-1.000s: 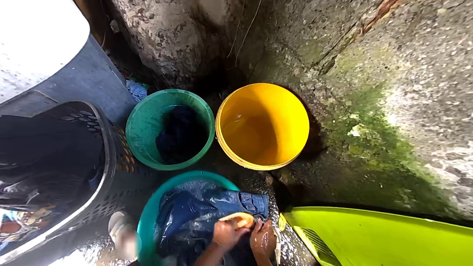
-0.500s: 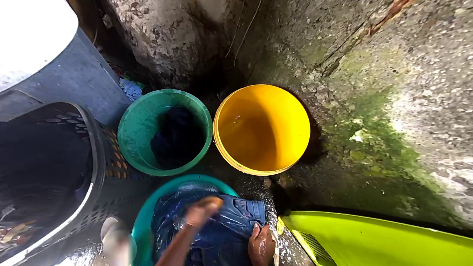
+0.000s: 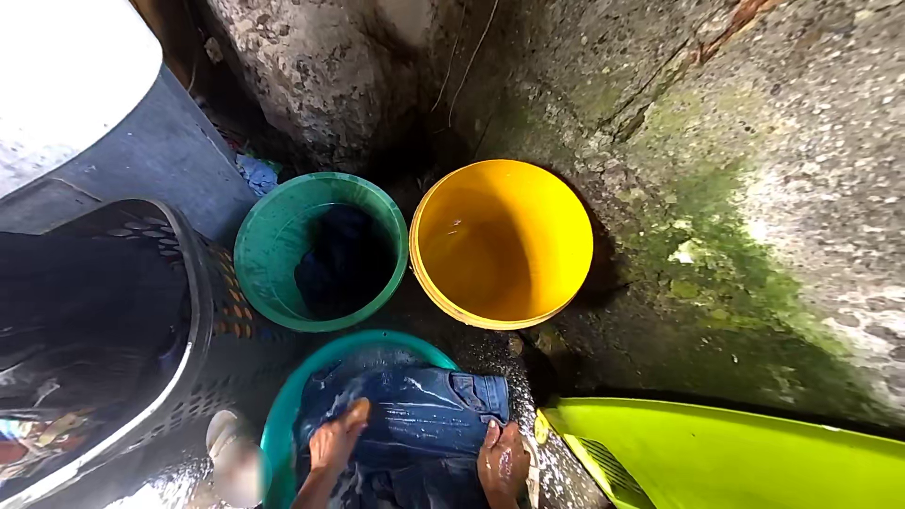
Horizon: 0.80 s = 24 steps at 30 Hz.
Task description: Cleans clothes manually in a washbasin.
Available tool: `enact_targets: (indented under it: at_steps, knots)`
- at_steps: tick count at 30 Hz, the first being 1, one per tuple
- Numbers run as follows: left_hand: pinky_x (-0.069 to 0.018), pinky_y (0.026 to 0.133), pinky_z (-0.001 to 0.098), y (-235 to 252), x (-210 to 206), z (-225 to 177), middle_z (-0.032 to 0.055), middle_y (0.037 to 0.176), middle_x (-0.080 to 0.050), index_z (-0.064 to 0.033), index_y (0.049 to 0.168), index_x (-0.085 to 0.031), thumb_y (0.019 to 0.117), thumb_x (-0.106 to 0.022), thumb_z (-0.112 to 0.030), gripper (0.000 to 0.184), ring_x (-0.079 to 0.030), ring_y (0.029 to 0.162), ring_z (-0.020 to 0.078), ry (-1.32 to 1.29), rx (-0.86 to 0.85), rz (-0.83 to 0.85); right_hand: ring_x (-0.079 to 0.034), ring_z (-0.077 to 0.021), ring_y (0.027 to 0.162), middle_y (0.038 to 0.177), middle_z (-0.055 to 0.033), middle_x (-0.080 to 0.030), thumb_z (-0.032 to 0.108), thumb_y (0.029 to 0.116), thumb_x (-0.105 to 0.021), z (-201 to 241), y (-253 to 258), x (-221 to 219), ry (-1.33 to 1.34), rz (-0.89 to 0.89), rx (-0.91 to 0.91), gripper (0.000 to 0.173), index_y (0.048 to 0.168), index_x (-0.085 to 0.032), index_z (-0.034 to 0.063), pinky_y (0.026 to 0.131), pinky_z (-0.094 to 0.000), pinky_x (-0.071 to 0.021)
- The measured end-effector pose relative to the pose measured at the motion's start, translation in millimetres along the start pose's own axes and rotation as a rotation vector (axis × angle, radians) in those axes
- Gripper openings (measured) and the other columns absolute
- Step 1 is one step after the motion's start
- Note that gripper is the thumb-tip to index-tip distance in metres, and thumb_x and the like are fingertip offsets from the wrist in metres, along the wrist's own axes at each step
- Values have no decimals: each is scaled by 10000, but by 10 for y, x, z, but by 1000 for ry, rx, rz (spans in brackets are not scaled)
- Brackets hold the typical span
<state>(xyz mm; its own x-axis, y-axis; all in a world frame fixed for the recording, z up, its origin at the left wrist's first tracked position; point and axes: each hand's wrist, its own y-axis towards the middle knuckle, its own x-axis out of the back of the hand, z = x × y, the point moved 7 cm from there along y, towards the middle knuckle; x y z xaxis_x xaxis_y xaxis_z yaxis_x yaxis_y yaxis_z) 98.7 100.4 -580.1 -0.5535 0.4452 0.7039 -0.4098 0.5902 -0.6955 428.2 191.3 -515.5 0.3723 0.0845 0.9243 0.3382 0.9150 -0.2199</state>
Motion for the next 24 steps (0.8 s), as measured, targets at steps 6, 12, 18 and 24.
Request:
enact_targets:
  at_steps: [6,12,18,24]
  knots:
    - [-522,982,613,-730,-96,-1358,243,1120,-735,-53,1264,-709,979,-605,-573,602,-694,1118,428,-227,-224,89,-660,-486,1122,1169,-331,-674,250,1083,-444,2,15,-9,4,26,-19,457,1300,-573,-131,983,-645,-460]
    - [-513,993,618,-204,-136,-13,208,1275,-694,-99,1313,-685,976,-587,-604,615,-648,1216,407,65,86,147,-645,-457,1170,1221,-313,-661,284,1095,-434,-5,28,2,-1,60,-38,468,1334,-559,-99,1011,-618,-455]
    - [-494,1015,635,-277,172,154,208,1292,-676,-78,1260,-704,896,-707,-605,641,-627,1241,397,-191,108,218,-492,-604,1265,1382,-380,-521,88,907,-629,683,-191,295,142,-267,272,467,1359,-603,-24,1013,-740,-361]
    - [-490,1035,603,-590,-289,-289,226,1354,-641,-56,1338,-650,1002,-594,-507,565,-599,1284,408,-107,77,285,-458,-381,1421,1470,-208,-547,195,1021,-550,2125,-338,-661,-149,477,804,448,1434,-557,22,1170,-535,-362]
